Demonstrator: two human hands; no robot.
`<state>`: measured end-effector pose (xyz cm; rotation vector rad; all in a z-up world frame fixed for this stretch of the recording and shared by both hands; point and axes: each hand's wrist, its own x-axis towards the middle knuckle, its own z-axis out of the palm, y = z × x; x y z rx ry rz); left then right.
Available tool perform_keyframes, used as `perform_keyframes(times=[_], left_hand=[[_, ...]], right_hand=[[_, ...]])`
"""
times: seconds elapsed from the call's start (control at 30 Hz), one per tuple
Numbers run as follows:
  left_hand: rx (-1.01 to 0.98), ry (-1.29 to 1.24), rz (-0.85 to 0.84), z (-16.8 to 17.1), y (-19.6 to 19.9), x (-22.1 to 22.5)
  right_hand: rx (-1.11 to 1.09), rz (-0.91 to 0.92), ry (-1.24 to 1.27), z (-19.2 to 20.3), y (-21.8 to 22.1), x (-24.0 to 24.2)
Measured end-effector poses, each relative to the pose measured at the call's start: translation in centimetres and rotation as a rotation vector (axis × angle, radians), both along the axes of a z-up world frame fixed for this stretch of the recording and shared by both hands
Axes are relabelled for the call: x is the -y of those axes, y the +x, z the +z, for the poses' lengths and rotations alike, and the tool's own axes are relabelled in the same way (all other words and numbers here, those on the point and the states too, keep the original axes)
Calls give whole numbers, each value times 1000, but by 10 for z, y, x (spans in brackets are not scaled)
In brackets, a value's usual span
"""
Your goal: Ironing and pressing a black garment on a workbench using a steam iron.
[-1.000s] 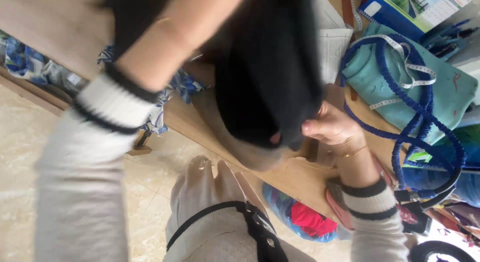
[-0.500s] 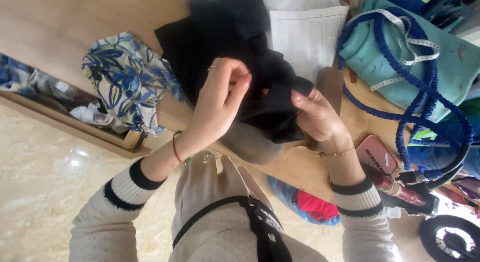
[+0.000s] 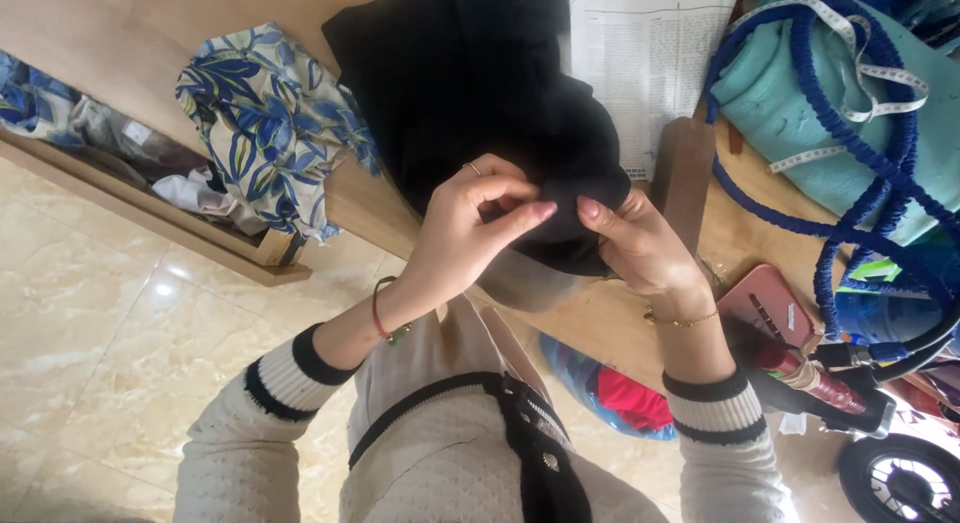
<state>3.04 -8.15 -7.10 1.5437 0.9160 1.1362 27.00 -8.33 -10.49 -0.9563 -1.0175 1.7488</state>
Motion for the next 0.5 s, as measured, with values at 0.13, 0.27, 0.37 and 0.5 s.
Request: perform_keyframes(times=[0.13, 0.27, 0.37, 0.5], left_hand=[[125, -37, -12, -3, 6, 4], [215, -129, -80, -5, 8, 7], [188, -131, -101, -2, 5, 10], [159, -154, -154, -5, 3, 10]], right_hand=[[-28, -19, -54, -9, 3, 3], [-70, -45, -106, -18, 10, 3], [-60, -45, -125, -27, 15, 7], [-32, -68, -131, -29, 19, 7]])
